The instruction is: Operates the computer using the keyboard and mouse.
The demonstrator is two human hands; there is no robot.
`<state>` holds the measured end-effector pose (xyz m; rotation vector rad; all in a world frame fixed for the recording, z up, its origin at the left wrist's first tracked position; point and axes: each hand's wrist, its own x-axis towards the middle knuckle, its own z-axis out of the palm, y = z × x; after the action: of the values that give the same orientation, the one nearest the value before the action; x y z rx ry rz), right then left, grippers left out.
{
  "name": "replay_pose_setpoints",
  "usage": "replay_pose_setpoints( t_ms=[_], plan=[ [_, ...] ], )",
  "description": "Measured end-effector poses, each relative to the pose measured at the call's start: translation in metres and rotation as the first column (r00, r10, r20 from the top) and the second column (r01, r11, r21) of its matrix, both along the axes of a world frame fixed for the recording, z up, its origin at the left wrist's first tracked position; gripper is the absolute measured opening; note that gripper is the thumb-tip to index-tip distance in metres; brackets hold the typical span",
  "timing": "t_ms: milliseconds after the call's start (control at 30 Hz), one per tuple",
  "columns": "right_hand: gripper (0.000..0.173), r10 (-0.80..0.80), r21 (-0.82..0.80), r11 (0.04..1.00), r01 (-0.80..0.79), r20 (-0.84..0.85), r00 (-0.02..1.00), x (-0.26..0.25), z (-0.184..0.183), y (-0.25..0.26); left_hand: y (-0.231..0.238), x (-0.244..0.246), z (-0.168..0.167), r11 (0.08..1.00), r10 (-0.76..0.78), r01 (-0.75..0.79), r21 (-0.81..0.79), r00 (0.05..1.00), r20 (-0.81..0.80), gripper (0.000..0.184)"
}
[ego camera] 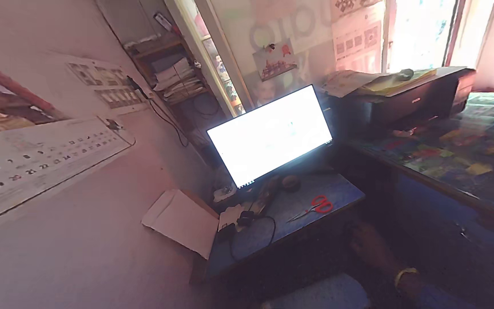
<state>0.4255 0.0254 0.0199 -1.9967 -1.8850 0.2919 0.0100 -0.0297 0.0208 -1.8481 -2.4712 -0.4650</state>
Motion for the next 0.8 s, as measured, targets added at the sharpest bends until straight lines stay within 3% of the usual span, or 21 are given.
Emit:
replay_pose_setpoints(
  t_ms=[100,200,267,333,400,433,533,667,733,800],
  plan=[
    [0.058,-0.048,0.010,0.999,0.047,0.062,0.997,0.000,0.001,0.002,0.000,0.033,0.015,0.978,-0.202,0.203,-0.053,0.979,0.029,0.050],
    [0.055,-0.066,0.064,0.996,0.061,0.076,0.995,-0.003,-0.003,0.004,0.012,0.064,-0.023,0.870,-0.485,0.490,0.062,0.871,-0.076,0.057],
    [0.057,-0.083,-0.019,0.996,0.084,0.063,0.995,-0.007,0.003,0.001,0.011,0.090,-0.009,0.811,-0.585,0.584,-0.035,0.809,-0.057,0.063],
    [0.058,-0.059,-0.060,0.996,0.061,0.043,0.997,-0.011,0.015,-0.004,0.009,0.108,0.004,0.760,-0.648,0.649,0.028,0.761,-0.036,0.048],
    [0.058,-0.002,-0.014,1.000,0.003,0.064,0.998,-0.006,0.010,-0.004,0.009,0.113,-0.006,0.729,-0.649,0.625,0.278,0.761,-0.008,0.036],
    [0.057,0.014,0.006,1.000,-0.014,0.071,0.997,-0.004,0.005,-0.004,0.009,0.112,-0.007,0.747,-0.628,0.602,0.284,0.778,0.004,0.039],
    [0.059,-0.009,-0.023,1.000,0.012,0.098,0.995,-0.001,-0.005,-0.005,0.015,0.113,0.001,0.837,-0.546,0.546,0.041,0.838,0.002,0.053],
    [0.051,-0.017,-0.054,0.998,0.020,0.063,0.998,-0.005,0.002,-0.002,0.023,0.117,-0.008,0.795,-0.590,0.584,0.164,0.807,-0.018,0.050],
    [0.051,-0.006,-0.056,0.998,0.008,0.047,0.999,-0.007,0.007,-0.003,0.012,0.125,0.010,0.704,-0.710,0.694,0.154,0.691,0.136,0.050],
    [0.052,0.004,0.010,1.000,-0.004,0.037,0.999,-0.006,0.003,-0.006,-0.009,0.132,0.029,0.521,-0.741,0.838,0.159,0.352,0.572,0.049]
  ],
)
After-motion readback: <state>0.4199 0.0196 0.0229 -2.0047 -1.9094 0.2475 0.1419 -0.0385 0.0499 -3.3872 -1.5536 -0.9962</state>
